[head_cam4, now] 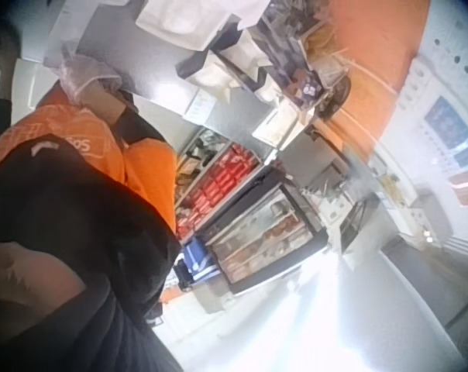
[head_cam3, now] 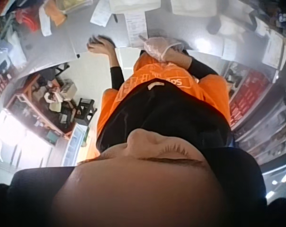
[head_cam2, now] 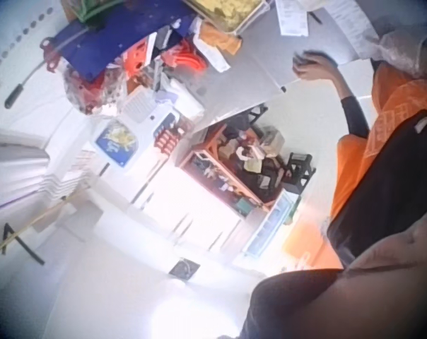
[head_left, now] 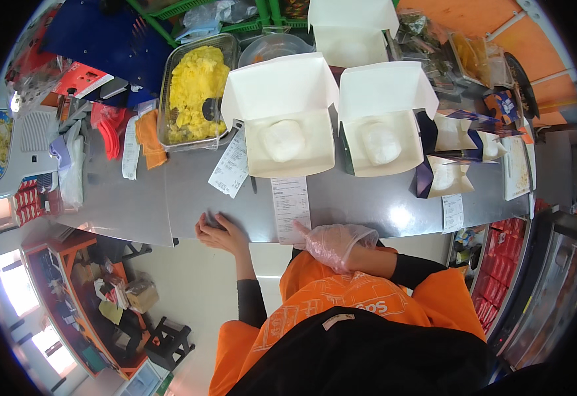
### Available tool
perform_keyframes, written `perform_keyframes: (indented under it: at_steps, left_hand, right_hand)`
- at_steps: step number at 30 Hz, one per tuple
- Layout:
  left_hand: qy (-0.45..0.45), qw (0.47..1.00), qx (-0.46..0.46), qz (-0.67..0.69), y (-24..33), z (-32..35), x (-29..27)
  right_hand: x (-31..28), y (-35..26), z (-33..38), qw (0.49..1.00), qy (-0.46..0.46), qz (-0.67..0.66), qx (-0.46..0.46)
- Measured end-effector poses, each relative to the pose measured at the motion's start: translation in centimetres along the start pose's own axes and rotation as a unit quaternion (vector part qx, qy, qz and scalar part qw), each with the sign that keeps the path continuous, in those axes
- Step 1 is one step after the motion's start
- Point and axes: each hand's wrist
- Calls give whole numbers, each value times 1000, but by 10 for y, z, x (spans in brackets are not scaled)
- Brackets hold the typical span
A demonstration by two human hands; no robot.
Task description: The person assembles multiple food orders by placing rice, sauces, and vegetables into white takeout boxes, then adds fried chicken pieces and a burger patty. The person uses a knife to cut the patty and tongs to handle the chicken, organizing each component into separate boxes.
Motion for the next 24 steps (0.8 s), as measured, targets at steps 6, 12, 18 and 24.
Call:
perform_keyframes:
  at_steps: [6,12,18,24]
  left_hand:
    - [-6,1000,3,-15,0,0,0]
    - [1,1000,14,7,2,-1,0]
    - [0,999,21,24,0,-2,0]
    - [2,999,34,13,3,-5,2]
  right_hand:
    - [9,1,-12,996,-58,-37,49]
    - [14,-2,-14,995,-54,-53,63]
    - [13,-11,-14,998,-23,-28,54]
    - [1,-2,-16,995,46,-15,91]
Point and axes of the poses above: each hand's wrist, its own z-axis away from the middle knuckle, its own x-axis out of the palm, y = z × x, and after that the axes turned 7 degrees about -x, right-handed
